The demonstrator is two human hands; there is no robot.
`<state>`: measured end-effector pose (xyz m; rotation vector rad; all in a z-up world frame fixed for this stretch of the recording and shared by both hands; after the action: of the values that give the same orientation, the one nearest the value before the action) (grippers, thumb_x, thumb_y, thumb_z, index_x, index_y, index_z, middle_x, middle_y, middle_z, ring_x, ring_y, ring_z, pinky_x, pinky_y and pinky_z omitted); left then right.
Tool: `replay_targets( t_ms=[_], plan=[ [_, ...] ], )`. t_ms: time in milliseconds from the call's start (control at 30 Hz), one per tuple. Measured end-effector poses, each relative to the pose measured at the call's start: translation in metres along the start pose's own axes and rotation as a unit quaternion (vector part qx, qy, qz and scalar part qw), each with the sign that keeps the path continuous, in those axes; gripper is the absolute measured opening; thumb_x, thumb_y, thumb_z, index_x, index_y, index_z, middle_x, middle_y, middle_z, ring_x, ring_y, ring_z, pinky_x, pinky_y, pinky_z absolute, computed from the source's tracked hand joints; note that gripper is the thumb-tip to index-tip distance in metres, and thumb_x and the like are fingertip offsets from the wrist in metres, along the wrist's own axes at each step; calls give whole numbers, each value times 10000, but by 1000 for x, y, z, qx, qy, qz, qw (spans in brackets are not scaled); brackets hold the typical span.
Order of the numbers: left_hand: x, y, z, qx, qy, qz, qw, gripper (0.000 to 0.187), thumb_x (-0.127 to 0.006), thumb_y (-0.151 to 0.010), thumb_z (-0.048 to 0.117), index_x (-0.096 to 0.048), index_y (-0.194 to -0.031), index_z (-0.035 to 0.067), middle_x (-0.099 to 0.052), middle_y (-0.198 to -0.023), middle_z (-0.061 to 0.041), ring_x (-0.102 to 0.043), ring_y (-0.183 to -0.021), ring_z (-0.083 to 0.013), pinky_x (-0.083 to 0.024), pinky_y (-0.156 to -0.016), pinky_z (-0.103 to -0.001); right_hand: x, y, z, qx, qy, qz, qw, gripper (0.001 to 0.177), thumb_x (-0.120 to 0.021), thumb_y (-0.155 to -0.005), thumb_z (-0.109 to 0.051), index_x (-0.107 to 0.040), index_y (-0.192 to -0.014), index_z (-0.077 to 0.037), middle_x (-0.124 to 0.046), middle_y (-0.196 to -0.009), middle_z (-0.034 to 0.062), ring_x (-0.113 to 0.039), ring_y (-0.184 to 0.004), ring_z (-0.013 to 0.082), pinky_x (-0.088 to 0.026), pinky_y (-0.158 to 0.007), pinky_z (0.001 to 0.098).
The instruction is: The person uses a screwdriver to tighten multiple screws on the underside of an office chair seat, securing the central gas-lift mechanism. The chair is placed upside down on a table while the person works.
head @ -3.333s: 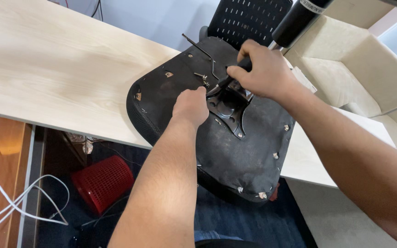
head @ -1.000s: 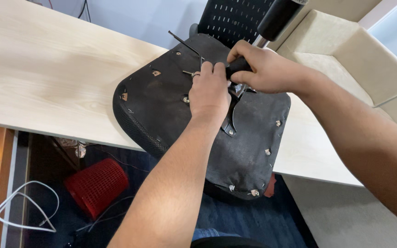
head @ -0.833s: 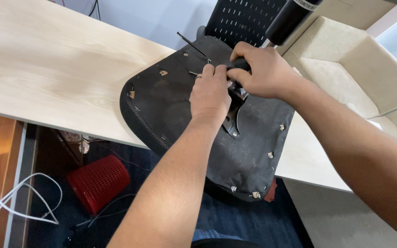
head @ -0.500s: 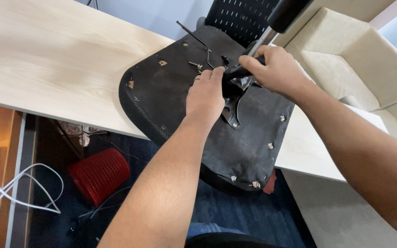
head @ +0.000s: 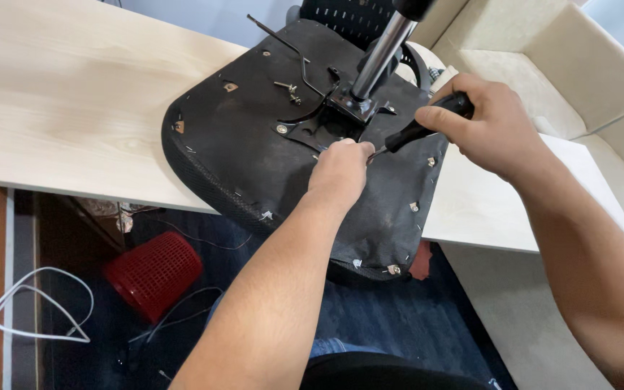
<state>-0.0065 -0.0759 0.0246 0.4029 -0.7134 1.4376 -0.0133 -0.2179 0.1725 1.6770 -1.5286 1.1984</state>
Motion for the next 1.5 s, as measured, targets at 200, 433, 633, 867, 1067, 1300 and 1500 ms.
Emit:
replay_targets(
  t_ms=[200,433,633,867,1067,1300,1500],
  plan=[
    [-21,-6,-7,24,-55,-24,998,189,-581,-945,135,-742,-1040,162,-681,-1127,-106,-652,-1142,-327,-550,-922,-461,5,6,-1,45,57,24,997,361,-757,-861,-361,-745,-1005,-30,-587,-619,68,-539,-578,159,-401,-532,353],
    [-41,-9,-5,-5,-88,-25,996,192,-570,-972,133,-739,-1063,126,-690,-1140,-122,-649,-1167,-318,-542,-970,-444,6,8,2,40,94,11,995,370,-737,-856,-376,-732,-986,-30,-615,-631,98,-579,-588,194,-424,-538,366],
    [-45,-8,-7,-13,-103,-20,994,201,-573,-974,111,-683,-1142,87,-665,-1152,-141,-640,-1151,-329,-548,-957,-431,1,-5,-8,86,140,-51,985,352,-722,-911,-308,-661,-1132,-41,-667,-781,131,-652,-715,258,-474,-637,407],
    [-54,-7,-15,-24,-104,-24,994,359,-599,-911,58,-593,-1269,88,-642,-1196,-154,-615,-1157,-351,-521,-973,-437,-5,-16,-31,193,126,-135,964,374,-691,-901,-120,-596,-1255,-49,-661,-1069,174,-659,-959,300,-509,-810,416],
    [-57,-12,-24,-50,-88,-35,994,378,-575,-952,51,-557,-1329,71,-655,-1213,-164,-620,-1173,-360,-511,-1009,-444,-4,-20,-34,166,156,-129,965,332,-696,-912,-140,-625,-1231,-80,-672,-1077,160,-662,-990,304,-504,-841,421],
    [-54,-3,-21,-84,-65,-1,994,353,-620,-888,65,-593,-1240,62,-652,-1171,-160,-609,-1158,-363,-496,-995,-447,-8,-23,-39,165,170,-176,956,317,-690,-900,-140,-635,-1209,-93,-668,-1066,137,-647,-1008,294,-493,-839,418],
    [-56,-2,-21,-81,-74,5,994,395,-623,-871,47,-571,-1262,37,-640,-1171,-172,-606,-1142,-358,-491,-996,-441,-10,-24,-51,187,164,-174,953,306,-690,-907,-135,-644,-1205,-86,-666,-1093,120,-646,-1019,274,-498,-856,405]
  ],
)
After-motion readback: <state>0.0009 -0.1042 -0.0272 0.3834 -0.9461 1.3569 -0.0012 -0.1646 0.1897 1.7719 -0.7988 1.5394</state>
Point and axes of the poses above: each hand's wrist, its own y-axis away from the middle knuckle, its own x-axis out of the back of the hand, z = x × y, the point moved 7 cm from there along -y, towards the middle knuckle
